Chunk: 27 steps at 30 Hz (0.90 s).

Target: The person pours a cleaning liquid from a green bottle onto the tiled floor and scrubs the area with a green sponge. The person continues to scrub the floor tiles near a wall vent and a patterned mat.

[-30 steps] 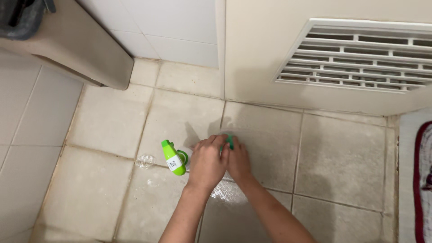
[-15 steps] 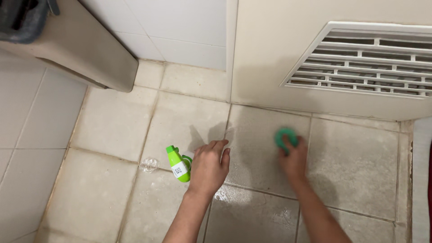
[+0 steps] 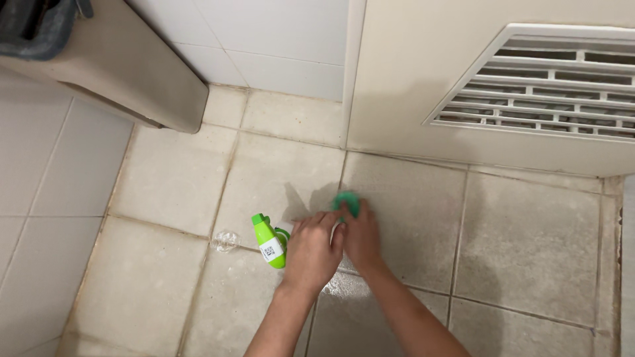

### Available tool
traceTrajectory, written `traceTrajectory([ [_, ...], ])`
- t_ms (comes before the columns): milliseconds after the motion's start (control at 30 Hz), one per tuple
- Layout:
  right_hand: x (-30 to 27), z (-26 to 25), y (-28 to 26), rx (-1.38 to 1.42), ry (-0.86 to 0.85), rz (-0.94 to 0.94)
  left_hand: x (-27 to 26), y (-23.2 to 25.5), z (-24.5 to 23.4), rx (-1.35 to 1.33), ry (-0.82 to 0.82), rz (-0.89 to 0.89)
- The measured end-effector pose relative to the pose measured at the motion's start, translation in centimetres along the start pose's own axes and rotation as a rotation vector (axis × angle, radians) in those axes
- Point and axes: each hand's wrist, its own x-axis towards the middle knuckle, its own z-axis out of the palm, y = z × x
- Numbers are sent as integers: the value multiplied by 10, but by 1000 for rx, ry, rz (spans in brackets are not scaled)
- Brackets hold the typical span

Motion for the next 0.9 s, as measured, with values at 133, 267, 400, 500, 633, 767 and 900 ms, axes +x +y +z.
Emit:
traceTrajectory([
  [133, 22, 2, 2, -37, -55, -64, 2, 1, 3, -9, -3, -4],
  [267, 34, -21, 40, -71, 84, 34, 6, 4, 3, -30, 29, 13],
  [400, 23, -66, 114, -138, 210, 102, 5, 2, 1, -19, 45, 2],
  [500, 4, -88, 153, -198, 218, 235, 3, 1, 1, -10, 32, 8],
  [633, 4, -76, 148, -183, 280, 307, 3, 1, 1, -24, 14, 6],
  [767, 9, -46, 88, -56, 208, 245, 1, 2, 2, -14, 16, 27],
  [900, 20, -7, 29, -78, 141, 72, 3, 3, 3, -1, 12, 22],
])
